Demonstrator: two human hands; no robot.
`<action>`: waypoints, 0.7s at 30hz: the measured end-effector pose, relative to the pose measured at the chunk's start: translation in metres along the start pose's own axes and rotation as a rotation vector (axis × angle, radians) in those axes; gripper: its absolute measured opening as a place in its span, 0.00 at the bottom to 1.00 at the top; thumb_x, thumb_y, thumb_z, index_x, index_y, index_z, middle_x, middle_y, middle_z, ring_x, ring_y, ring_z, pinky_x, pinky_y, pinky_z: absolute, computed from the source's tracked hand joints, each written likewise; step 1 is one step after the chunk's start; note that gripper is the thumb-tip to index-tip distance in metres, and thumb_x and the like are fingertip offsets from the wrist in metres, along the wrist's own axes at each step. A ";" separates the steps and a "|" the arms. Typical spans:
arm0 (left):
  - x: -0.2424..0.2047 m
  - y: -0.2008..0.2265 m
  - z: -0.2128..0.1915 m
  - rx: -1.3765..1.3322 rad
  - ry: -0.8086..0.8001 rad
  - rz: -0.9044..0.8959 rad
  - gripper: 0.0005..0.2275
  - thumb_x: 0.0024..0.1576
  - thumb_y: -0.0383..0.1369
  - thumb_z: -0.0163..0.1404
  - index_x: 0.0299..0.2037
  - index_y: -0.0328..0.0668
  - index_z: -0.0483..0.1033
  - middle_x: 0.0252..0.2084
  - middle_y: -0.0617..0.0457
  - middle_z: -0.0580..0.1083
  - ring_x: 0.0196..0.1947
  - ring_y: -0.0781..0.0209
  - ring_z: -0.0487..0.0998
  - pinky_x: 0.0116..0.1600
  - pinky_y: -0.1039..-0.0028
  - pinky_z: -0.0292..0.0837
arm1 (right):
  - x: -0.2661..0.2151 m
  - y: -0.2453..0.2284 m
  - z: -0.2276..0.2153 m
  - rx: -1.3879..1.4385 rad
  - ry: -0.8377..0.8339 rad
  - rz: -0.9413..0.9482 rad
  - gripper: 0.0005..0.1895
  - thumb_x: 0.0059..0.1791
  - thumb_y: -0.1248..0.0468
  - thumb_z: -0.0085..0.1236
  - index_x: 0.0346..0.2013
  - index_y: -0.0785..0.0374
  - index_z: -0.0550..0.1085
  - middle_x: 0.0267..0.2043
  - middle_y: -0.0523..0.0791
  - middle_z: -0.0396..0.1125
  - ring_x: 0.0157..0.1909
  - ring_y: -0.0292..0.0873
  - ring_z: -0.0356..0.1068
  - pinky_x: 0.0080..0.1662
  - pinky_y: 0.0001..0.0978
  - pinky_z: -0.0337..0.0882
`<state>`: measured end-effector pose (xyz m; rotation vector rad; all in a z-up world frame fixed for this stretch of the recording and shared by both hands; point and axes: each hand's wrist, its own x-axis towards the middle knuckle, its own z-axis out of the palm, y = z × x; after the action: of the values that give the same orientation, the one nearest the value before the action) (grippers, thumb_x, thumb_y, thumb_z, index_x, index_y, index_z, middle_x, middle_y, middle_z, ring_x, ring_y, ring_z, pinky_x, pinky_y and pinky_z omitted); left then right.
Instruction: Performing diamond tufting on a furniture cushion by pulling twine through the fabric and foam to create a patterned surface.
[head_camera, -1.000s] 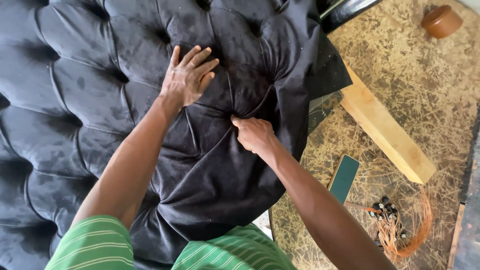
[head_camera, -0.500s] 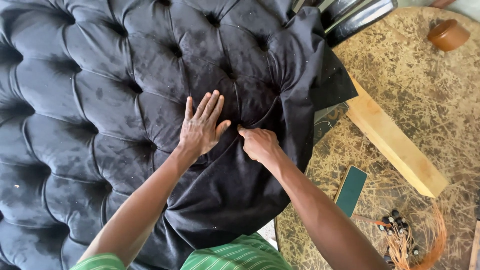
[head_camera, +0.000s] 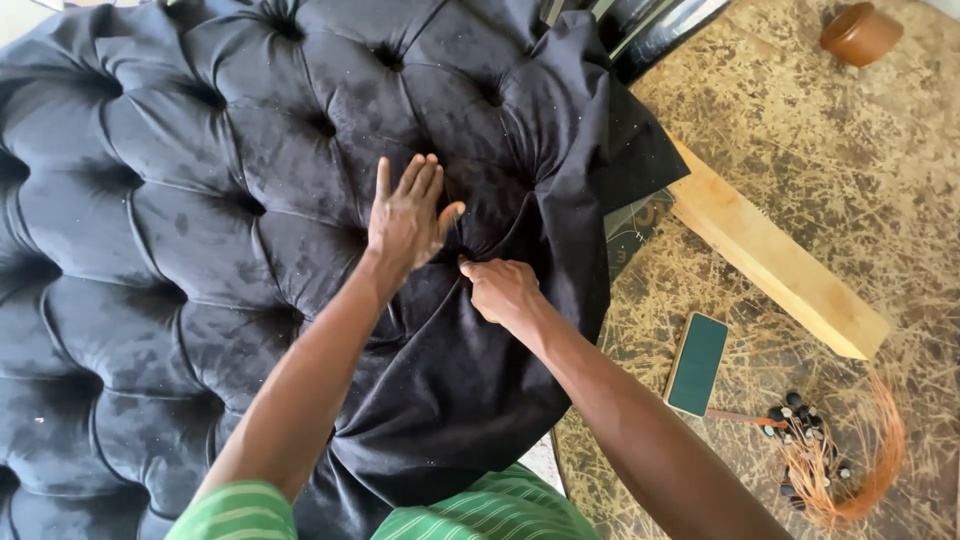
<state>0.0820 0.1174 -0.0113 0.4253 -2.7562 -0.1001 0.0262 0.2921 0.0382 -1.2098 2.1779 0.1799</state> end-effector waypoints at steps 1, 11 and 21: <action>-0.006 0.006 -0.003 -0.012 0.064 -0.012 0.30 0.69 0.56 0.34 0.66 0.39 0.72 0.69 0.47 0.70 0.71 0.53 0.65 0.75 0.43 0.44 | -0.002 0.000 -0.002 0.004 0.009 -0.013 0.29 0.51 0.63 0.51 0.69 0.54 0.67 0.47 0.53 0.76 0.54 0.55 0.76 0.56 0.47 0.73; 0.005 0.031 -0.035 0.013 -0.034 -0.230 0.17 0.62 0.56 0.48 0.44 0.62 0.84 0.37 0.59 0.75 0.42 0.55 0.76 0.49 0.55 0.66 | 0.011 0.000 0.018 0.047 0.114 0.017 0.24 0.51 0.64 0.47 0.63 0.54 0.72 0.40 0.52 0.78 0.48 0.54 0.78 0.47 0.49 0.78; 0.069 -0.007 0.057 -0.158 -0.470 -0.751 0.29 0.53 0.60 0.53 0.47 0.38 0.75 0.36 0.44 0.80 0.44 0.37 0.83 0.48 0.50 0.74 | 0.024 0.003 0.037 0.090 0.228 0.025 0.17 0.53 0.61 0.41 0.44 0.49 0.80 0.36 0.44 0.77 0.45 0.49 0.78 0.43 0.46 0.77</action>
<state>0.0022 0.0902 -0.0425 1.5304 -2.8139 -0.6681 0.0321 0.2915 -0.0059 -1.2023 2.3697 -0.0480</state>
